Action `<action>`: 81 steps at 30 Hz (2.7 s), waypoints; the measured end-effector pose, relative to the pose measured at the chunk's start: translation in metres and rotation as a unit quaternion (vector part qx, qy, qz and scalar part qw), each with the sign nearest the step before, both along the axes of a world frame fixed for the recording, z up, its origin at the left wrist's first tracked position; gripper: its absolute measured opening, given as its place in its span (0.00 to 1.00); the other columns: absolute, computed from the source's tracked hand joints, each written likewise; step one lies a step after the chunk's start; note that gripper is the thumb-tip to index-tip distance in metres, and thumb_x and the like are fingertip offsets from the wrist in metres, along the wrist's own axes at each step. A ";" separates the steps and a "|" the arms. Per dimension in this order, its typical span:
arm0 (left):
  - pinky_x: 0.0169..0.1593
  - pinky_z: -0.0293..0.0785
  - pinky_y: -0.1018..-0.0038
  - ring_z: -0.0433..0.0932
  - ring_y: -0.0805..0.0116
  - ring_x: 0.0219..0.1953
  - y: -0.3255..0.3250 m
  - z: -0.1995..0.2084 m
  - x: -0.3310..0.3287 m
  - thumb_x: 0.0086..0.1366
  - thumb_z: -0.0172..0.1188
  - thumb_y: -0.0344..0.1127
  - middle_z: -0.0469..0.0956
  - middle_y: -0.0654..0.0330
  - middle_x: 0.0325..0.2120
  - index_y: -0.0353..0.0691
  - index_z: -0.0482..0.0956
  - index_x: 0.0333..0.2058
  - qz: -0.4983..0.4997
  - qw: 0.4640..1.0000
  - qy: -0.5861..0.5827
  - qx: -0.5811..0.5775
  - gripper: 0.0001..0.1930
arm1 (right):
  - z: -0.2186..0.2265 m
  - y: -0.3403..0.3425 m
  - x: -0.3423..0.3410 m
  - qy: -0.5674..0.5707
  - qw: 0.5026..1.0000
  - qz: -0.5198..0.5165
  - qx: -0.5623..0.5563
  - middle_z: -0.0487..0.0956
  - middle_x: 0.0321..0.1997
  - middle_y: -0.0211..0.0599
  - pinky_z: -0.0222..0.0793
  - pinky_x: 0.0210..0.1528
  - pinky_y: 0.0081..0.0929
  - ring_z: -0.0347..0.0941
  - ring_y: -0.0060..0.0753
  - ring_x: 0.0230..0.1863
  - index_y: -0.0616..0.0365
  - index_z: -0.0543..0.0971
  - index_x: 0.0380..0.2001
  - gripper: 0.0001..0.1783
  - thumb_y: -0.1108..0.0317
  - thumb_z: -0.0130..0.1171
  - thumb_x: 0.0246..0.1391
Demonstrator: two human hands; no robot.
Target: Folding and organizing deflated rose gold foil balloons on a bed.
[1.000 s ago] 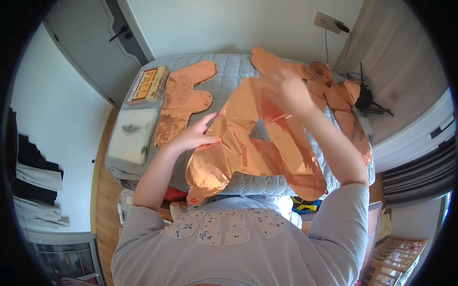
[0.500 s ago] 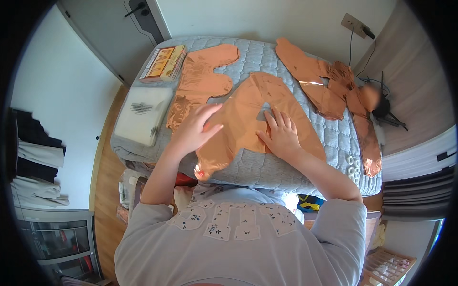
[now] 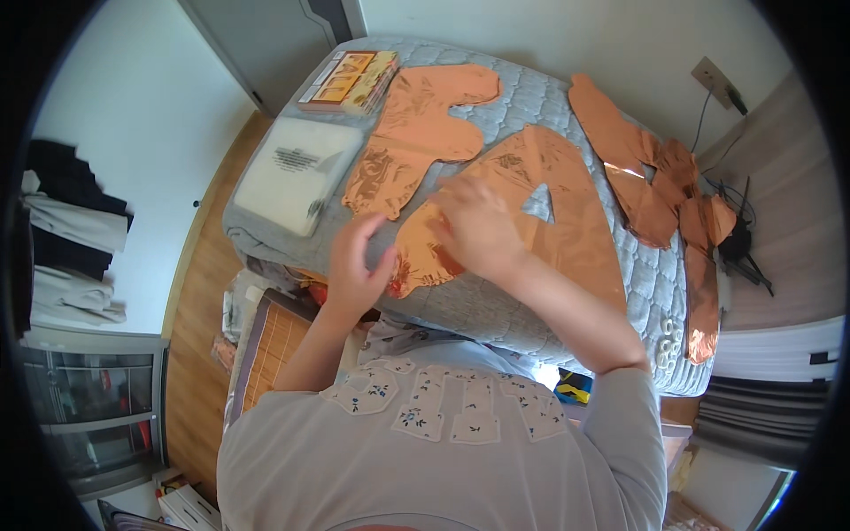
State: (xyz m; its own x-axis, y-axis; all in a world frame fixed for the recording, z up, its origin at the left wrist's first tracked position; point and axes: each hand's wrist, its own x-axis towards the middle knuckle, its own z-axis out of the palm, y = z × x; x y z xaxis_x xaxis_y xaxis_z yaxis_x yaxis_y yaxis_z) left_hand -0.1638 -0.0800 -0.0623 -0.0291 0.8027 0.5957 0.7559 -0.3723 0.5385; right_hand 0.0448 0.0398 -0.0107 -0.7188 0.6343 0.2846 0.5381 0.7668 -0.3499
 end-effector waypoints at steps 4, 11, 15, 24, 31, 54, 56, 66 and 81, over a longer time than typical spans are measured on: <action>0.59 0.71 0.55 0.76 0.44 0.54 -0.005 -0.007 -0.016 0.55 0.74 0.33 0.77 0.46 0.52 0.34 0.70 0.61 0.168 0.986 0.009 0.014 0.36 | -0.014 0.000 -0.073 0.064 0.992 0.109 -0.013 0.81 0.54 0.44 0.75 0.56 0.41 0.77 0.48 0.56 0.58 0.83 0.47 0.19 0.60 0.69 0.55; 0.56 0.72 0.54 0.77 0.46 0.52 -0.010 -0.013 -0.023 0.56 0.72 0.36 0.80 0.48 0.50 0.36 0.71 0.61 0.186 0.980 -0.006 -0.078 0.35 | -0.031 -0.007 -0.109 0.004 0.987 0.157 -0.028 0.83 0.41 0.38 0.77 0.46 0.43 0.80 0.46 0.44 0.57 0.83 0.36 0.12 0.62 0.68 0.54; 0.53 0.74 0.56 0.79 0.48 0.49 -0.006 -0.014 -0.031 0.58 0.71 0.35 0.82 0.51 0.47 0.36 0.75 0.57 0.176 0.983 0.010 -0.052 0.28 | -0.035 -0.010 -0.111 0.018 0.990 0.140 -0.018 0.84 0.34 0.38 0.77 0.44 0.43 0.81 0.46 0.41 0.55 0.84 0.35 0.09 0.62 0.65 0.56; 0.48 0.76 0.60 0.81 0.52 0.44 -0.002 -0.016 -0.035 0.61 0.70 0.36 0.84 0.54 0.41 0.36 0.80 0.52 0.187 0.981 0.014 -0.046 0.21 | -0.023 0.006 -0.120 0.037 0.987 0.054 -0.146 0.86 0.30 0.41 0.78 0.38 0.41 0.83 0.44 0.34 0.52 0.87 0.33 0.10 0.58 0.67 0.54; 0.46 0.76 0.61 0.81 0.54 0.41 0.000 -0.019 -0.035 0.62 0.71 0.37 0.84 0.55 0.37 0.38 0.84 0.49 0.195 0.980 0.019 -0.017 0.18 | -0.043 0.036 -0.120 0.125 0.907 0.050 -0.399 0.85 0.31 0.38 0.74 0.35 0.27 0.80 0.26 0.31 0.61 0.82 0.29 0.15 0.61 0.74 0.53; 0.48 0.76 0.62 0.80 0.54 0.42 -0.003 -0.022 -0.035 0.60 0.72 0.35 0.84 0.55 0.37 0.37 0.83 0.43 0.205 0.978 0.032 -0.034 0.15 | -0.013 0.182 -0.071 0.533 0.495 -0.267 -0.633 0.80 0.54 0.41 0.74 0.61 0.43 0.78 0.41 0.51 0.59 0.77 0.55 0.18 0.59 0.53 0.71; 0.47 0.75 0.61 0.79 0.56 0.43 0.007 -0.020 -0.029 0.59 0.73 0.40 0.83 0.59 0.39 0.41 0.83 0.44 0.190 0.981 0.035 -0.029 0.17 | -0.001 0.245 0.002 0.642 0.452 -0.191 -0.589 0.78 0.58 0.44 0.71 0.65 0.46 0.77 0.43 0.54 0.62 0.77 0.55 0.18 0.62 0.54 0.70; 0.47 0.75 0.61 0.79 0.54 0.42 0.002 -0.019 -0.032 0.56 0.76 0.43 0.82 0.58 0.39 0.39 0.83 0.43 0.206 0.977 0.049 -0.040 0.20 | 0.153 0.192 0.111 0.467 0.814 -0.187 0.293 0.82 0.37 0.39 0.72 0.46 0.21 0.78 0.27 0.41 0.57 0.60 0.35 0.19 0.82 0.62 0.61; 0.51 0.75 0.59 0.79 0.49 0.45 0.010 -0.017 -0.027 0.58 0.74 0.38 0.81 0.51 0.41 0.37 0.80 0.47 0.205 0.976 0.039 -0.067 0.20 | 0.013 0.017 0.171 0.164 0.971 -0.009 0.173 0.87 0.43 0.37 0.81 0.45 0.35 0.85 0.46 0.45 0.54 0.76 0.43 0.21 0.85 0.68 0.47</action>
